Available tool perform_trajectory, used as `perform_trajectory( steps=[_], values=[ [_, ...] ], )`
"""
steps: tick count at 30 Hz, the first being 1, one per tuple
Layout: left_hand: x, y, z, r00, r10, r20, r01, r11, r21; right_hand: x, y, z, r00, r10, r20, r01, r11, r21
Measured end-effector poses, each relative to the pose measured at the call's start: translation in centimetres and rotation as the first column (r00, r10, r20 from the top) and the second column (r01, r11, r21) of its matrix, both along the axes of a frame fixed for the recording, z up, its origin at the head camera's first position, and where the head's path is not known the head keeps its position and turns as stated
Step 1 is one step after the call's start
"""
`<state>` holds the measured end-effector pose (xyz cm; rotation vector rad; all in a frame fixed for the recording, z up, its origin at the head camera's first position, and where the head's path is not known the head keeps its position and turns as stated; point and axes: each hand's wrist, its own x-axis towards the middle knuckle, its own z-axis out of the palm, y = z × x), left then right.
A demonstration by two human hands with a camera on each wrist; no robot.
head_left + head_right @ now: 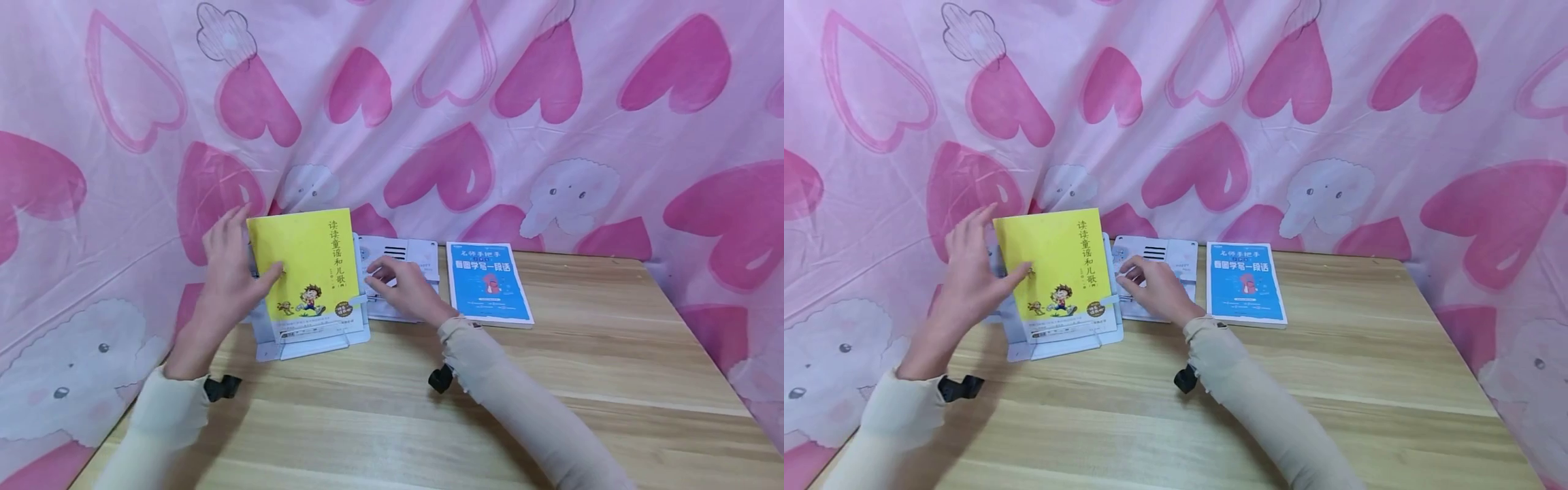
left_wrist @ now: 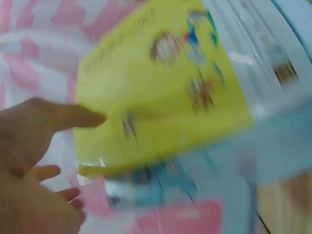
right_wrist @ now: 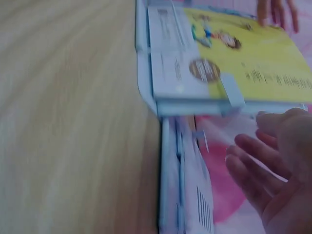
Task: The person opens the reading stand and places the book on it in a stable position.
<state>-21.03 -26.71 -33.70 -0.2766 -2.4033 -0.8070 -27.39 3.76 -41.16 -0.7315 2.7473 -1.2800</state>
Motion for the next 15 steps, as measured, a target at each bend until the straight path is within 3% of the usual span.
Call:
perform_trajectory(
  steps=[3, 6, 8, 11, 15],
  values=[
    [-0.3, 2.6, 0.5, 0.989, 0.003, -0.147, -0.001, 1.0, 0.012, -0.6, 1.6, 0.0, 1.0, -0.015, 0.007, 0.014, 0.997, 0.072],
    [-0.6, 5.6, 1.1, 0.979, -0.066, -0.194, 0.064, 0.998, -0.017, -1.2, 3.4, -0.3, 1.0, -0.016, -0.006, 0.017, 0.984, 0.175],
    [-0.9, 7.7, 1.3, 0.977, -0.143, -0.16, 0.137, 0.989, -0.048, -1.6, 4.6, -0.5, 1.0, -0.004, -0.014, 0.008, 0.971, 0.238],
    [-1.3, 10.7, 1.1, 0.968, -0.245, -0.047, 0.239, 0.965, -0.106, -1.9, 6.0, -0.8, 1.0, 0.024, 0.004, -0.025, 0.946, 0.324],
    [-2.3, 14.1, -0.1, 0.94, -0.328, 0.097, 0.339, 0.93, -0.144, -1.7, 7.2, -1.3, 0.995, 0.015, 0.094, -0.053, 0.907, 0.418]
  ],
)
